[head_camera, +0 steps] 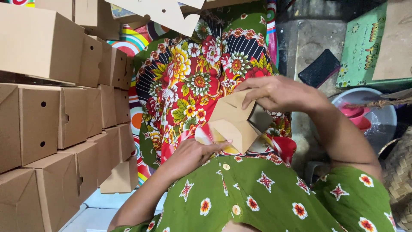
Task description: Assembling small cardboard boxes from flat templates by folding and tucking tabs
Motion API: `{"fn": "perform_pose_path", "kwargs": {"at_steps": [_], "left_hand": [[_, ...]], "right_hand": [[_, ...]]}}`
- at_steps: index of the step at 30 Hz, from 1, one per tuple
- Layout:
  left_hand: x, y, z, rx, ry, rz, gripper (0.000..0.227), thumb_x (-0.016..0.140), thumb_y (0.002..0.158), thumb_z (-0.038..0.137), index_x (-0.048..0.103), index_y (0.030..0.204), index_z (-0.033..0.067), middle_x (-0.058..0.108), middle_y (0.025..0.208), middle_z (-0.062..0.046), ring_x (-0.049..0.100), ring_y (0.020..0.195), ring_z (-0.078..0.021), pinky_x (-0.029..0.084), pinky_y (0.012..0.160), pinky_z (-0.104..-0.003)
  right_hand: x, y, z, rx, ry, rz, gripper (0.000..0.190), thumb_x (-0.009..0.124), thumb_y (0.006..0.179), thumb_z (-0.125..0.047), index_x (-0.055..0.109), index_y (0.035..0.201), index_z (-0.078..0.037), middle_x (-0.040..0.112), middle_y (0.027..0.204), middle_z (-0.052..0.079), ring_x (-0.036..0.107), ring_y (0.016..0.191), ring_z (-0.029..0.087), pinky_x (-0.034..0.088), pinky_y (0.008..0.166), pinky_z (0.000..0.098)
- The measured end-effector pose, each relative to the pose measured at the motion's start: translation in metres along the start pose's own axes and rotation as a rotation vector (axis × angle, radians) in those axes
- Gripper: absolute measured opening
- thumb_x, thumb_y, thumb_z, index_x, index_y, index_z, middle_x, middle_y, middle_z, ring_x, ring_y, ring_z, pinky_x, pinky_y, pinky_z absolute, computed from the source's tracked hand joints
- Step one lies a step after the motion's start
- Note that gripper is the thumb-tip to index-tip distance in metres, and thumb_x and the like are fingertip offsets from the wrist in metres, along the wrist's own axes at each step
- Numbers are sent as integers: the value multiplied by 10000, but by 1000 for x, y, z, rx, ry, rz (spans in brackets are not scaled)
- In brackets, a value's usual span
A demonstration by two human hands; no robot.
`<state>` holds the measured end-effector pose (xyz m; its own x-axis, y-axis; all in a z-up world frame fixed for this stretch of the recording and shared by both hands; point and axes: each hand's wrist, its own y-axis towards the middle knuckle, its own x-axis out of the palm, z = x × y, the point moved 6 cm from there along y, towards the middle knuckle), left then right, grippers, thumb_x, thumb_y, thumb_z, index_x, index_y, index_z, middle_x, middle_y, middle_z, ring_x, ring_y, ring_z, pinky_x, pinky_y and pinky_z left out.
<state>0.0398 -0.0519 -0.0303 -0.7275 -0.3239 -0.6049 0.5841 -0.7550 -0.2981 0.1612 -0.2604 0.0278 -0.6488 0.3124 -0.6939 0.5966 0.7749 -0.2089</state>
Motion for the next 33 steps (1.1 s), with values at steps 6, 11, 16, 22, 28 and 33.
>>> {"fn": "perform_pose_path", "kwargs": {"at_steps": [6,11,16,22,28,33], "left_hand": [[-4,2,3,-18,-27,-16,553,523,921,33,604,1404,291,598,477,-11,524,441,-223,505,623,-363],[-10,-2,7,-25,-45,-34,560,524,916,26,598,1412,274,556,464,10,500,438,-222,497,618,-360],[-7,-3,3,-13,-67,-25,564,538,910,-3,611,1403,262,570,475,18,493,438,-193,499,626,-354],[-23,-1,5,-177,-19,-141,568,394,1041,234,263,1589,306,778,920,-80,701,713,-315,506,886,-525],[-25,1,8,-184,31,-112,554,372,1058,248,249,1593,312,744,729,-105,701,673,-303,514,928,-496],[-40,-2,15,-91,87,61,527,415,1017,197,390,1540,259,671,535,-158,689,567,-368,526,857,-460]], "right_hand": [[12,0,-21,-56,-212,-30,441,537,817,94,803,1002,-206,670,1277,19,693,973,174,569,608,212],[35,-14,-32,-113,-187,-20,480,518,798,109,785,1055,-196,609,1383,80,654,1116,226,567,822,316],[37,-22,-25,-73,-123,-18,480,558,813,89,783,1128,-195,561,1454,87,644,1176,265,515,1001,450],[15,-23,-31,-139,-46,126,386,548,815,135,776,989,-124,688,1285,105,717,1066,292,592,926,430],[12,-23,-39,-233,70,82,388,534,812,140,765,1003,-106,668,1318,131,679,1126,354,564,908,484],[13,-15,-35,-281,174,95,359,551,837,124,764,997,-117,696,1264,134,696,1075,378,573,860,495]]}}
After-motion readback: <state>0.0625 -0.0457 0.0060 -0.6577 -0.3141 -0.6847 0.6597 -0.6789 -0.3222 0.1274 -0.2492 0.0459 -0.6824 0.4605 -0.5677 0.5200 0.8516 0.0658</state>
